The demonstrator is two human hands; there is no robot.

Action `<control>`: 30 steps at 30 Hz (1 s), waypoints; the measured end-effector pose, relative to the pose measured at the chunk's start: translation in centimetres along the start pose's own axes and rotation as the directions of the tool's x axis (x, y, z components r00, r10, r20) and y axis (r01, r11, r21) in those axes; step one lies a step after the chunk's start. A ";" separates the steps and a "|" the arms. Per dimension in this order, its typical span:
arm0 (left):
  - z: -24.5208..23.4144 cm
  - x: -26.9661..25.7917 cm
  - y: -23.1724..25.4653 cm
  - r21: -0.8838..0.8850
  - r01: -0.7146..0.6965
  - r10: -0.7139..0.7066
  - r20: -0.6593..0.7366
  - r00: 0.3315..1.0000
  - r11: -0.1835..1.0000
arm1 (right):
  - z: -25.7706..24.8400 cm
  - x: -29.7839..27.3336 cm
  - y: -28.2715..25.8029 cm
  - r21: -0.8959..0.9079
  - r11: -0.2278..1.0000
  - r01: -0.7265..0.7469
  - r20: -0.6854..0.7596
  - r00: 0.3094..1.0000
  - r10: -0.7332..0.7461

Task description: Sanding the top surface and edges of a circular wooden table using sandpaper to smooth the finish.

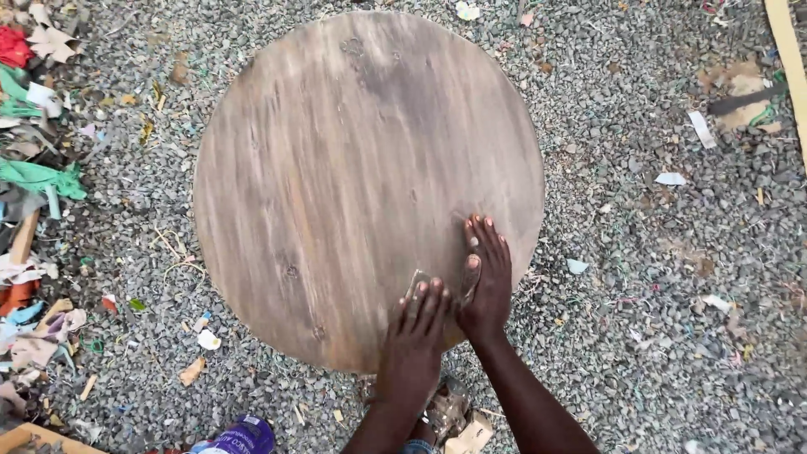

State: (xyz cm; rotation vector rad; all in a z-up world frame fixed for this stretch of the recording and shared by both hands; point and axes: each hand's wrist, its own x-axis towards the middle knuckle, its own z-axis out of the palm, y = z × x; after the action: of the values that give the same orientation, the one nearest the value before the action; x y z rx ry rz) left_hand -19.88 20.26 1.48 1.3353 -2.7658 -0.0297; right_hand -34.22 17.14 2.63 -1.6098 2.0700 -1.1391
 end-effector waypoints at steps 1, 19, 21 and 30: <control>0.5 -0.4 -0.3 0.004 -0.029 0.029 -0.020 0.999 1.000 | 0.0 0.0 0.1 -0.008 1.000 -0.006 0.014 1.000 0.006; 2.1 3.1 -6.2 -0.092 0.002 -0.004 -0.017 1.000 0.996 | 0.0 0.8 -0.6 -0.353 0.922 0.157 0.318 0.947 -0.040; 2.9 9.1 -8.8 -0.135 0.134 -0.129 0.045 0.991 0.982 | 0.4 0.6 0.1 -0.367 0.915 0.170 0.322 0.945 -0.047; 2.1 -10.0 1.2 -0.126 0.191 -0.186 0.051 0.981 0.974 | 0.1 -0.1 1.1 -0.346 0.914 0.213 0.204 0.968 -0.149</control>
State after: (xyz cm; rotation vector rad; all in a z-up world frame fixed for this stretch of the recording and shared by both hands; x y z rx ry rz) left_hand -14.76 28.79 -1.10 1.5711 -2.6047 -0.2443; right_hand -34.86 17.27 1.69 -2.0295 2.1427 -0.6536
